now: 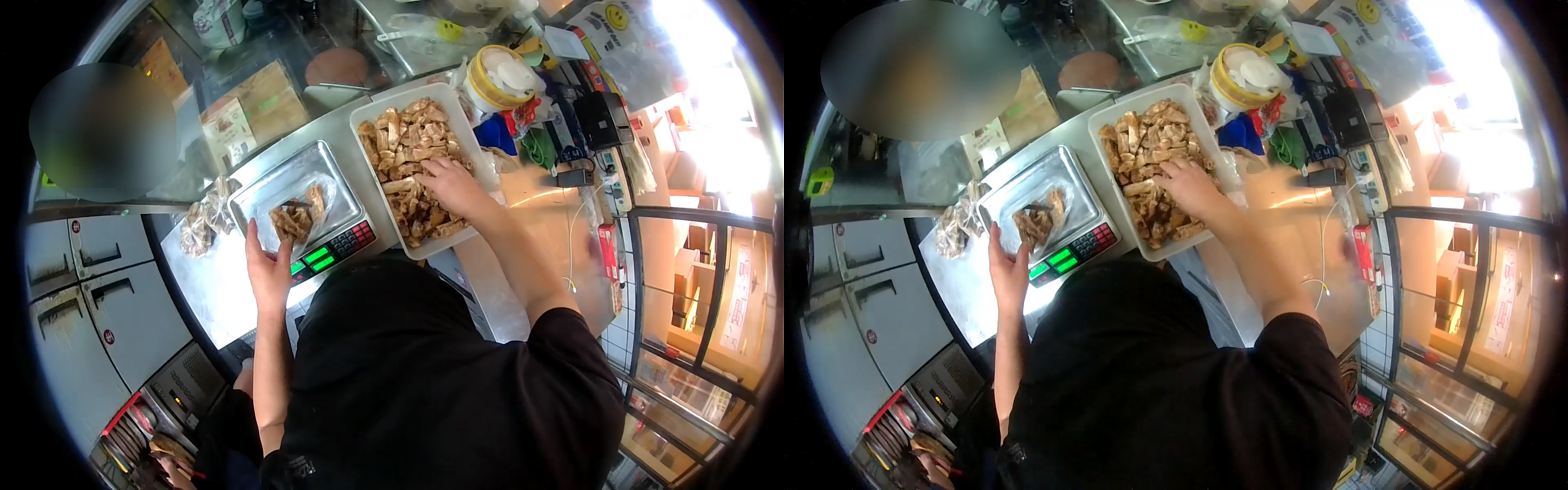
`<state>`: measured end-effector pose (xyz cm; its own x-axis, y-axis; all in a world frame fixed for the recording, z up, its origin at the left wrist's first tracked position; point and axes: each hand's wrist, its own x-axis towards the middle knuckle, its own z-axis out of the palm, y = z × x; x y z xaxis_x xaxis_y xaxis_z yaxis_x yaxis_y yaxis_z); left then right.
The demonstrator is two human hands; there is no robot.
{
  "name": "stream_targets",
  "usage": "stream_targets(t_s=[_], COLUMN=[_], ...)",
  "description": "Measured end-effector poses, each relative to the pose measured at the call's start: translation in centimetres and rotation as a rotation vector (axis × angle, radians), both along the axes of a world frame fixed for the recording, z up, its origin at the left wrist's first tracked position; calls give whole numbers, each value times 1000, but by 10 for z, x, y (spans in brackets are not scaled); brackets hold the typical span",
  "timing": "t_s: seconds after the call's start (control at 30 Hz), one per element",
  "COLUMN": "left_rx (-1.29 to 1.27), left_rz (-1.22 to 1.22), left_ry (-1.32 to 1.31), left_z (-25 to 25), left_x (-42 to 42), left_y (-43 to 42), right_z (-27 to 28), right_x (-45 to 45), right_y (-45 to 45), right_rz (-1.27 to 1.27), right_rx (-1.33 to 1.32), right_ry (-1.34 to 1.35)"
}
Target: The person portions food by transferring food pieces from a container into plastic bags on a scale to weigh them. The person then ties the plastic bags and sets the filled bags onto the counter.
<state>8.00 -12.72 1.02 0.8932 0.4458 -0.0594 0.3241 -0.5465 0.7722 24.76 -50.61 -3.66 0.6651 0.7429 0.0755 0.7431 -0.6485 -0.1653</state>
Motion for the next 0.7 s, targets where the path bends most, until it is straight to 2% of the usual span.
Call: stream_targets(t_s=[0.2, 0.5, 0.6, 0.7], left_rx=[-35, -37, -21, -8], left_rz=[36, 55, 53, 47], left_ry=[-8, -37, -62, -66], left_z=[-4, -7, -3, -1], left_x=[-3, -8, -6, -6], left_y=[4, 2, 0, 2], right_z=[-2, -19, -11, 2], right_x=[9, 24, 27, 34], right_y=[1, -11, -13, -25], right_rz=[-40, -178, -319, -483], right_rx=[-166, -120, 77, 219], right_ry=[87, 199, 179, 316])
